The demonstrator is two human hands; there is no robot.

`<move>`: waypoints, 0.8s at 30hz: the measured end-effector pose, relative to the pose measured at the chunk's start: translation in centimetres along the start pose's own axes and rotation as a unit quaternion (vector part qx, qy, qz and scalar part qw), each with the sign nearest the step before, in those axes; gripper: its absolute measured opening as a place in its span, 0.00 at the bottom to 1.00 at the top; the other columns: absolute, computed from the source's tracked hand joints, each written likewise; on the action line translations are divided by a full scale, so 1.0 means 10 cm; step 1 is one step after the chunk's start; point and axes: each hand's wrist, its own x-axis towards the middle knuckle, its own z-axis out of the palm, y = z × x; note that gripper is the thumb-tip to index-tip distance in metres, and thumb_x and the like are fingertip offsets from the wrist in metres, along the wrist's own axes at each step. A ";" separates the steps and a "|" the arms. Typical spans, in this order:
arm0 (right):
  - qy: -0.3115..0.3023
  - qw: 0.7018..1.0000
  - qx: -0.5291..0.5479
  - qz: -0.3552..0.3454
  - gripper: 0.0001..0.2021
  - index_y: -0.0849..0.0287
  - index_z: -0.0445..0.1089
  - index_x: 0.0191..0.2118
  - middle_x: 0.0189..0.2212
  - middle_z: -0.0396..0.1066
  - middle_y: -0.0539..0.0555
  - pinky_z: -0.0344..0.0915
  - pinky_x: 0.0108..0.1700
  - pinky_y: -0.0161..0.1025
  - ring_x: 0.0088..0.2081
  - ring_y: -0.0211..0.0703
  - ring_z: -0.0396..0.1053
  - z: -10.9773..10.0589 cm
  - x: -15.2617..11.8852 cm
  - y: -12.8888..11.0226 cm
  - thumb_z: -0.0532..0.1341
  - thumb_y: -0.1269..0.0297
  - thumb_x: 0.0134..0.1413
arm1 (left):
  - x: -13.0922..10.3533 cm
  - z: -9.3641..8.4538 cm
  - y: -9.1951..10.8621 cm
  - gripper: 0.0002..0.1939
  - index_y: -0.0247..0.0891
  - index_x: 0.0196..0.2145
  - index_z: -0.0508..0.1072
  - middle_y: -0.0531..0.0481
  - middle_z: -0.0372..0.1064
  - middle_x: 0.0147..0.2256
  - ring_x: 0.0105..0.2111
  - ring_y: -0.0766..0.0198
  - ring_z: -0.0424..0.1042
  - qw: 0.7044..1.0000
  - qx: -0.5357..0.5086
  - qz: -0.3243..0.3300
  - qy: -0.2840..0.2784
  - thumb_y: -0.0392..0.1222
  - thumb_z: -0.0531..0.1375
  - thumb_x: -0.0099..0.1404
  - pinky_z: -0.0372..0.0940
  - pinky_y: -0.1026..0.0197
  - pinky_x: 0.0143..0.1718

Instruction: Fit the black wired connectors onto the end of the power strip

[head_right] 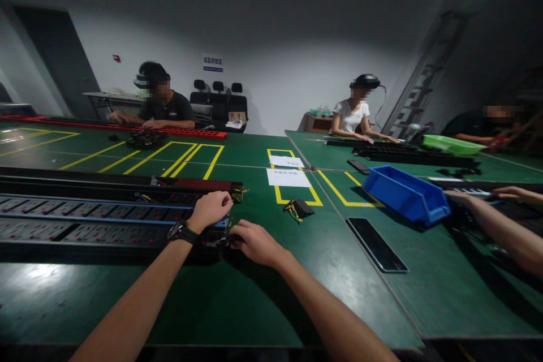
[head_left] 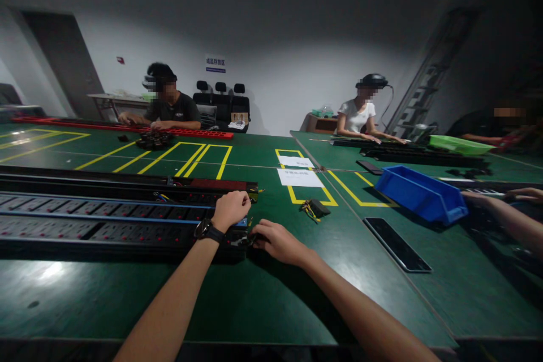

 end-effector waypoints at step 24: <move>-0.005 1.000 0.007 0.004 0.12 0.56 0.73 0.47 0.41 0.70 0.53 0.65 0.44 0.35 0.42 0.42 0.70 -0.02 0.01 -0.02 0.63 0.75 0.59 | 0.01 0.06 -0.06 0.19 0.53 0.53 0.73 0.48 0.71 0.48 0.42 0.54 0.76 1.000 -0.007 0.027 0.007 0.40 0.52 0.68 0.68 0.56 0.42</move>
